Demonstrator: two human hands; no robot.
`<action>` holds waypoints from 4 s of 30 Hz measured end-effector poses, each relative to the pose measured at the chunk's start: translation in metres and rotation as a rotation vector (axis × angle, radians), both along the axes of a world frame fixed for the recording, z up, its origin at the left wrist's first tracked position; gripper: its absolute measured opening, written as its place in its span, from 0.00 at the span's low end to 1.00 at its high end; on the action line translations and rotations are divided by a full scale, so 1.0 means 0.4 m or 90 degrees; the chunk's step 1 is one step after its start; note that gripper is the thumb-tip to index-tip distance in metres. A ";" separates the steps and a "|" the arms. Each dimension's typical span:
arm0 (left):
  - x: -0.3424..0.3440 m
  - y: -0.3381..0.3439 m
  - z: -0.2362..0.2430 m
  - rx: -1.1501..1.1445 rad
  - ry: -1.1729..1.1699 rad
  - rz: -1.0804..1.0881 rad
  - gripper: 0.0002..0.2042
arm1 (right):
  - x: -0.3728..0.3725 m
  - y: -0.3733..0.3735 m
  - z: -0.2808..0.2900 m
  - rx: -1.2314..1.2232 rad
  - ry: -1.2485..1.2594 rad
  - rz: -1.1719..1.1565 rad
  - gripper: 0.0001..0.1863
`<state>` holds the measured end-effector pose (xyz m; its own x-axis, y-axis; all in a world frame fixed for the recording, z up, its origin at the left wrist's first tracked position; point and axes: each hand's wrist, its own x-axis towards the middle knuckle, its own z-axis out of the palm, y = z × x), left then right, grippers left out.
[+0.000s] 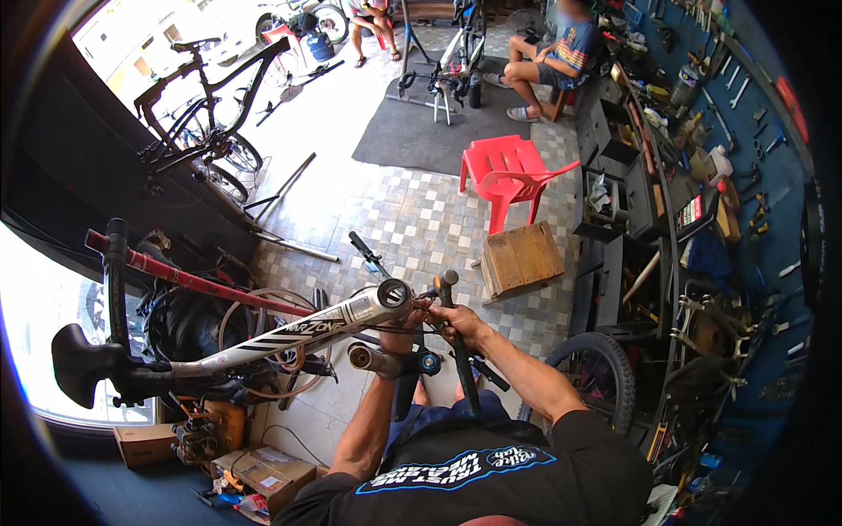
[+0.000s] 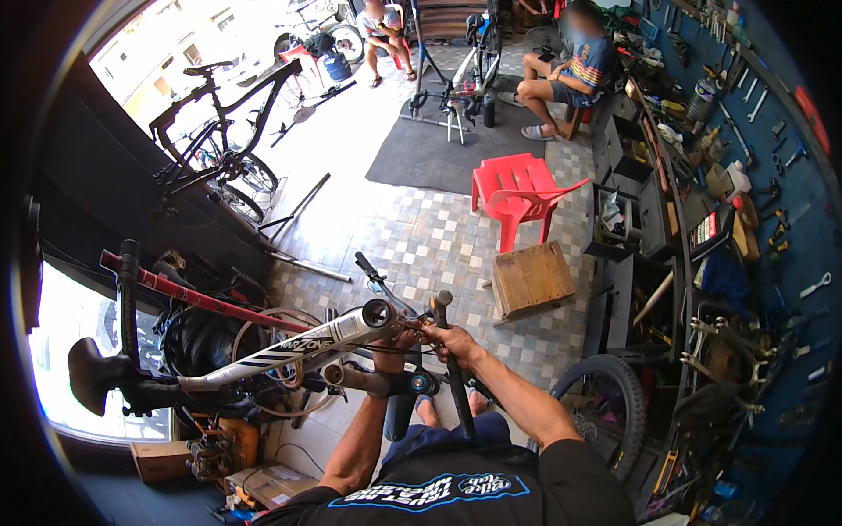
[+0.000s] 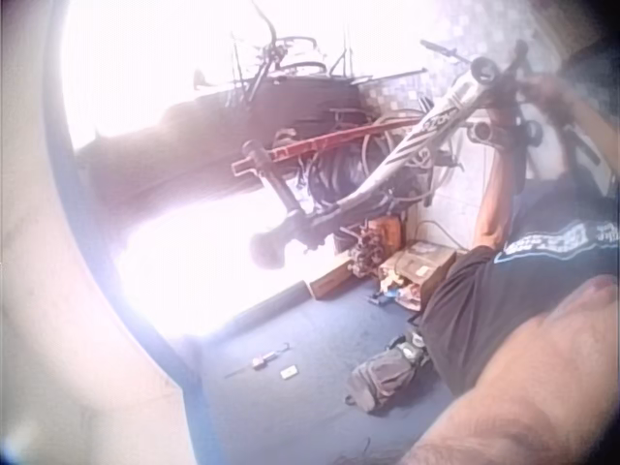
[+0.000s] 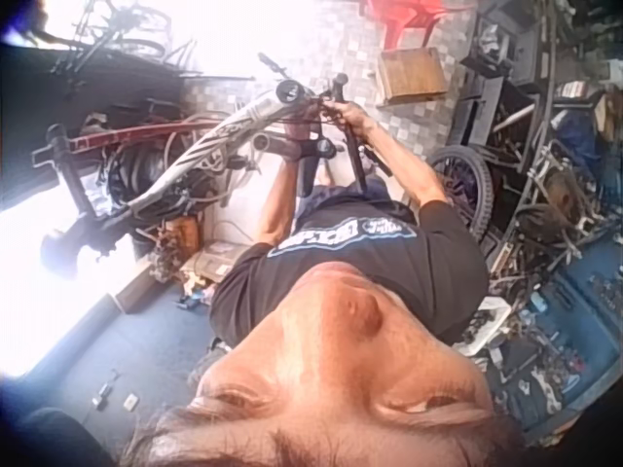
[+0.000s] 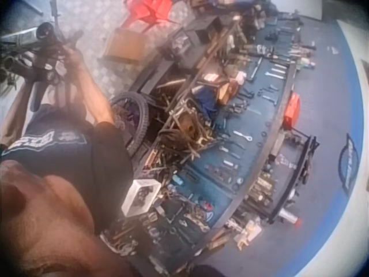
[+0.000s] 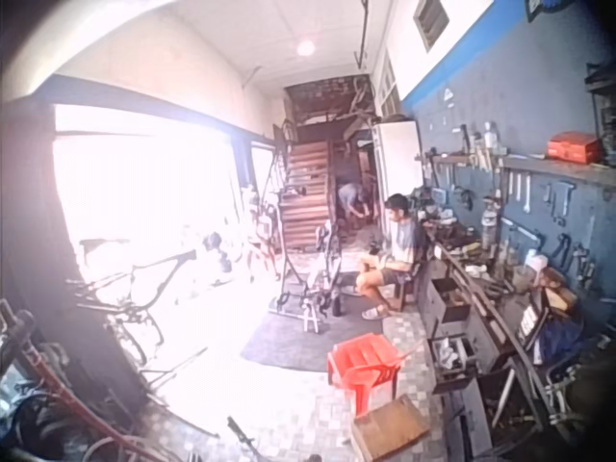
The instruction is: The person uses a hammer to tap a component on the bicycle's handlebar stem area. They repeatedly strike the same spot while holding the handlebar with the other hand. The bicycle is mounted on a repair stand in a workshop.
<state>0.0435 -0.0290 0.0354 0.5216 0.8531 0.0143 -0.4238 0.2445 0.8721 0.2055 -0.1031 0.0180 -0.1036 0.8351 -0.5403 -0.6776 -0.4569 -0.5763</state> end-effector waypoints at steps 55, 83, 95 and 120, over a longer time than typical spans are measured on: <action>-0.023 0.006 -0.047 -0.055 -0.105 -0.038 0.14 | 0.083 -0.017 0.045 0.050 -0.225 0.069 0.15; -0.026 0.000 -0.016 0.021 0.042 -0.008 0.12 | 0.039 0.020 0.035 0.069 -0.110 0.070 0.08; -0.007 -0.011 0.019 0.006 0.087 0.046 0.06 | 0.042 0.025 0.026 0.070 -0.134 0.059 0.10; -0.009 -0.020 0.036 -0.071 -0.063 -0.022 0.10 | 0.056 0.024 0.000 0.024 -0.062 0.062 0.13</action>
